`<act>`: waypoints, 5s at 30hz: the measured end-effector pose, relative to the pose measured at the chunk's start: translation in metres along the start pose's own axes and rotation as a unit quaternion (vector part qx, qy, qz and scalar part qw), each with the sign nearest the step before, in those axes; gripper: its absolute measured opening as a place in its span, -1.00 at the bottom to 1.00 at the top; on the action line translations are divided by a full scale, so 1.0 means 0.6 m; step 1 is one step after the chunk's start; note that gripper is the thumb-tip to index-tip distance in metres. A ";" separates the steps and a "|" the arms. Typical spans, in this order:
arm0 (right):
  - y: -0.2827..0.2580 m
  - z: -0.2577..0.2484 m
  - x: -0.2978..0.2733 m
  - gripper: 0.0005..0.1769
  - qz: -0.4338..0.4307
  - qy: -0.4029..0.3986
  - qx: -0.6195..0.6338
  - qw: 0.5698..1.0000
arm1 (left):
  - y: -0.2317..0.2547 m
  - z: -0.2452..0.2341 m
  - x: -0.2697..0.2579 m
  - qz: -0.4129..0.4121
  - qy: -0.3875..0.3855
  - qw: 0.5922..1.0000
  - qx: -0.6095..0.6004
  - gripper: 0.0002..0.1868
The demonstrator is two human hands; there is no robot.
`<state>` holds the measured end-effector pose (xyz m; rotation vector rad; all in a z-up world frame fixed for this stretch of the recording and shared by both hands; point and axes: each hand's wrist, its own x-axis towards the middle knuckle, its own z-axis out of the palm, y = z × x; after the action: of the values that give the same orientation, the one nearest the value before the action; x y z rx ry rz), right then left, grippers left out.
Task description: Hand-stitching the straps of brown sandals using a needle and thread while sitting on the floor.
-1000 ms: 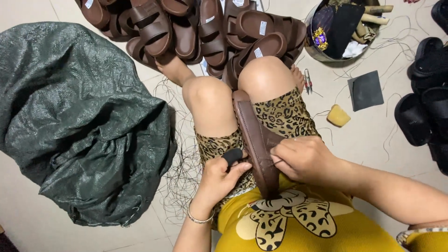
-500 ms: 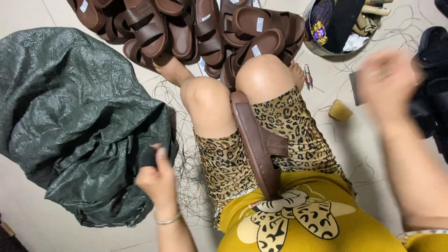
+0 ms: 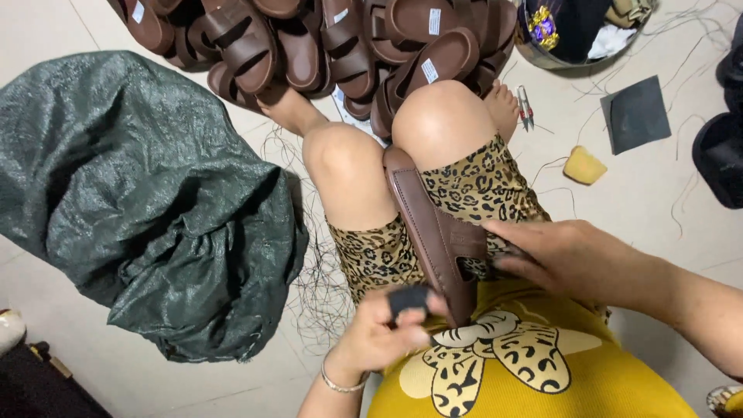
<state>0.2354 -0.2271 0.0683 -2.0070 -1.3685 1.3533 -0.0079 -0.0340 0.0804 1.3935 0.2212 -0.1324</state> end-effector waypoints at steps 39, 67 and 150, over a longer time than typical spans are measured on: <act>-0.016 -0.002 0.027 -0.26 -0.103 -0.123 -0.235 0.959 | -0.025 -0.027 0.038 0.012 0.083 0.965 0.250 0.17; 0.026 -0.063 -0.004 -0.06 -0.307 0.012 -0.441 0.843 | -0.008 0.029 0.038 0.019 0.213 0.958 0.192 -0.85; -0.055 -0.023 0.046 -0.16 -0.062 -0.140 -0.307 0.939 | -0.061 -0.017 0.051 -0.004 0.110 0.944 0.312 0.14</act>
<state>0.2320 -0.1852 0.0848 -2.0804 -2.2329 1.2955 0.0132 -0.0293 0.0366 2.0445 0.3923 -0.0527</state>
